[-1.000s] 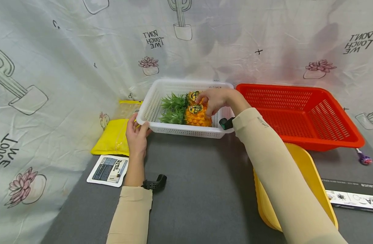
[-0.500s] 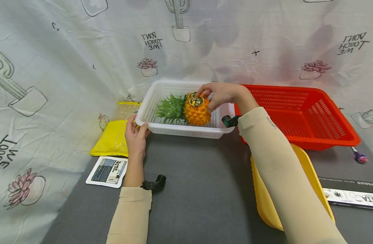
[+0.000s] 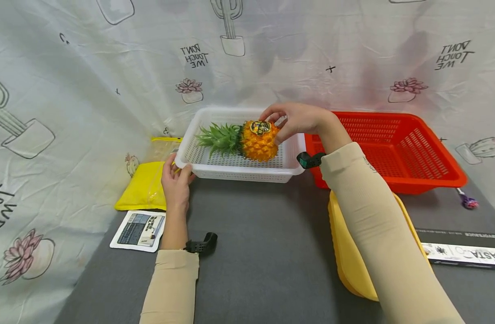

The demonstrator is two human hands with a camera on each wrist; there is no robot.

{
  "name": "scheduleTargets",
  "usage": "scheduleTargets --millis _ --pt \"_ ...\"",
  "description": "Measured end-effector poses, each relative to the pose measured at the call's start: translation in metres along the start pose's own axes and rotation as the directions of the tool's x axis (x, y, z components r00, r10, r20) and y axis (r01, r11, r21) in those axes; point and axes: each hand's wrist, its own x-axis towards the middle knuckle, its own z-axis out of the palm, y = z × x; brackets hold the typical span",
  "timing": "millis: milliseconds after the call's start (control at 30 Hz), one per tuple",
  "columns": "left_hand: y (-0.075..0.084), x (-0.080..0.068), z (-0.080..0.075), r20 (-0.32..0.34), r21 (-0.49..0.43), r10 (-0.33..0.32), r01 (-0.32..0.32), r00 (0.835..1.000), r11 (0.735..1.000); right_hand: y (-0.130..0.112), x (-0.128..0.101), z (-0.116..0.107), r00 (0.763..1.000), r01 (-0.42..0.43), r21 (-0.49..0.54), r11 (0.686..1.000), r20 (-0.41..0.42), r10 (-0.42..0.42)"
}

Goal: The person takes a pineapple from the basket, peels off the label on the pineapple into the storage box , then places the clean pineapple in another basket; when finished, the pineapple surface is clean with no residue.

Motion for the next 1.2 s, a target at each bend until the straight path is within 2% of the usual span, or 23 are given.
scheduleTargets --millis 200,567,733,933,1200 --pt "-0.004 0.0 0.0 -0.001 -0.019 0.007 -0.007 1.0 1.0 -0.001 -0.01 0.007 1.0 0.012 0.024 1.0 -0.027 -0.011" --pt "0.002 -0.002 0.001 0.003 -0.048 0.007 -0.007 1.0 0.999 0.0 -0.039 0.011 0.998 0.064 0.014 0.998 -0.013 -0.064" --pt "-0.002 -0.003 0.002 -0.006 -0.04 0.013 -0.013 1.0 0.999 0.002 -0.055 0.022 0.996 0.085 0.041 0.995 -0.033 -0.084" --pt "-0.007 -0.006 0.001 -0.013 -0.027 -0.002 0.001 1.0 1.0 0.005 -0.069 0.036 0.994 0.089 0.026 0.996 -0.07 -0.087" --pt "-0.005 -0.004 0.003 -0.017 -0.008 0.022 -0.022 1.0 1.0 0.008 -0.087 0.05 0.993 0.086 -0.005 0.996 -0.085 -0.086"
